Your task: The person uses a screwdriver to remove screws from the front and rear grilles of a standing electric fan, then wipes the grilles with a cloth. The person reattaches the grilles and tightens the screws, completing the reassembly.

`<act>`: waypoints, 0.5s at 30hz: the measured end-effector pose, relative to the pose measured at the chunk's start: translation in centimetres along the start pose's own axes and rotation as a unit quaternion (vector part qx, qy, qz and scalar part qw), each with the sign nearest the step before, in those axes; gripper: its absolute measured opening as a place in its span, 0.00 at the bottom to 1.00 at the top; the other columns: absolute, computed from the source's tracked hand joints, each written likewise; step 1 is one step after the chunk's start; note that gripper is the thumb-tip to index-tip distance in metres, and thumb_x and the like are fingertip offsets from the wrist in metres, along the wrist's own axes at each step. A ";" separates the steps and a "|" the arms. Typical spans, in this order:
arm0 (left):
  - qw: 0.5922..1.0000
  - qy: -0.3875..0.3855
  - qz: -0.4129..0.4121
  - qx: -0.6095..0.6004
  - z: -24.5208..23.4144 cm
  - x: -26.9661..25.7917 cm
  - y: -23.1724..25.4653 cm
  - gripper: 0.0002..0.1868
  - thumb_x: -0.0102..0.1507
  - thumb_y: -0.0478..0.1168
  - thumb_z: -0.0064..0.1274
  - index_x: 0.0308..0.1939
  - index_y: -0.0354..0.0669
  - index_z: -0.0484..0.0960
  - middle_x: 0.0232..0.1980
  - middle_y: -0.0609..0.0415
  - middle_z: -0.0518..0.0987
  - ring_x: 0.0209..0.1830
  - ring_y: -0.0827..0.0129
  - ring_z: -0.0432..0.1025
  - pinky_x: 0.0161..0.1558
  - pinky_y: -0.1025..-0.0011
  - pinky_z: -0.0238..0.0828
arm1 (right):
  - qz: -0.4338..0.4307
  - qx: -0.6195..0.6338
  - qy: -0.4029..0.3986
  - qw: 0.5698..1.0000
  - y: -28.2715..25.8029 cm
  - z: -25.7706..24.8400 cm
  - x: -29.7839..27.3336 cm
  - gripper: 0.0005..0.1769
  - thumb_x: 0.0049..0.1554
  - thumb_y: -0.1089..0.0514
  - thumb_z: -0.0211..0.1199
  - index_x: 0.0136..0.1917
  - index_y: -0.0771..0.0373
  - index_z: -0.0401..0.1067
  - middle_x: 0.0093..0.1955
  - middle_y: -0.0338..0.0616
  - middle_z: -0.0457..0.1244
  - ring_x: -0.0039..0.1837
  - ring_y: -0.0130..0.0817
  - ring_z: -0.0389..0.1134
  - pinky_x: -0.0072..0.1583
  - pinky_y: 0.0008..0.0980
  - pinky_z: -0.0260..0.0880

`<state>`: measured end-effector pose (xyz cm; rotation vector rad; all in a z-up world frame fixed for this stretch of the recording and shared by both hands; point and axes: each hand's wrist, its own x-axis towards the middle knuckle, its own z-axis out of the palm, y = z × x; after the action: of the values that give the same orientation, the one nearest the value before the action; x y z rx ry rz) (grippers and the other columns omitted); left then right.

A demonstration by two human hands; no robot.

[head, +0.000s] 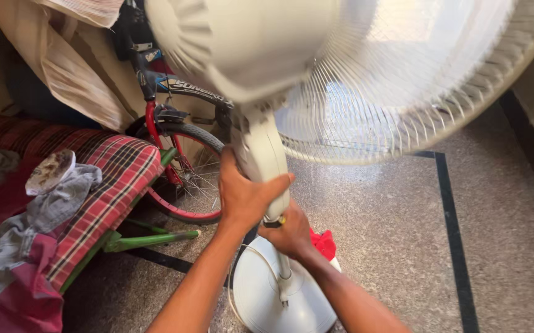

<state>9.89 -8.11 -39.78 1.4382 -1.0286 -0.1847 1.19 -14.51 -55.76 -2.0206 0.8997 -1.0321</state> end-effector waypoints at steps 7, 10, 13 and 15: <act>0.987 0.128 -0.035 0.087 2.2 -1.7 -0.1 0.47 0.40 0.51 0.75 0.55 0.36 0.68 0.49 0.40 0.81 0.48 0.49 0.77 0.51 0.56 0.72 | -0.030 0.064 -0.154 0.985 2.5 -1.0 1.8 0.26 0.34 0.50 0.76 0.46 0.62 0.78 0.41 0.46 0.73 0.45 0.39 0.76 0.51 0.38 0.75; 0.979 0.174 -0.034 0.103 3.2 -2.1 0.7 0.48 0.40 0.53 0.75 0.56 0.36 0.67 0.49 0.38 0.80 0.49 0.45 0.77 0.52 0.54 0.71 | -0.025 0.078 -0.175 0.981 2.3 -1.7 1.6 0.28 0.35 0.49 0.76 0.48 0.61 0.77 0.42 0.45 0.73 0.46 0.38 0.76 0.51 0.39 0.75; 0.968 0.206 -0.063 0.126 4.1 -2.4 1.5 0.47 0.41 0.53 0.75 0.55 0.36 0.67 0.49 0.37 0.80 0.50 0.43 0.76 0.53 0.52 0.70 | 0.008 0.021 -0.181 0.983 2.0 -2.0 1.9 0.29 0.36 0.47 0.78 0.49 0.61 0.76 0.44 0.48 0.72 0.48 0.44 0.75 0.52 0.42 0.74; 0.961 0.225 -0.079 0.138 4.5 -2.2 2.1 0.47 0.41 0.54 0.75 0.54 0.36 0.67 0.49 0.37 0.79 0.51 0.42 0.75 0.54 0.51 0.69 | -0.058 -0.018 -0.182 0.981 2.0 -2.5 2.1 0.29 0.38 0.47 0.78 0.51 0.60 0.78 0.48 0.51 0.71 0.54 0.48 0.73 0.56 0.43 0.72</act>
<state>4.60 -9.43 -39.83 1.7151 -0.5802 0.1748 -0.55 -17.94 -55.44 -2.2185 0.6148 -0.6737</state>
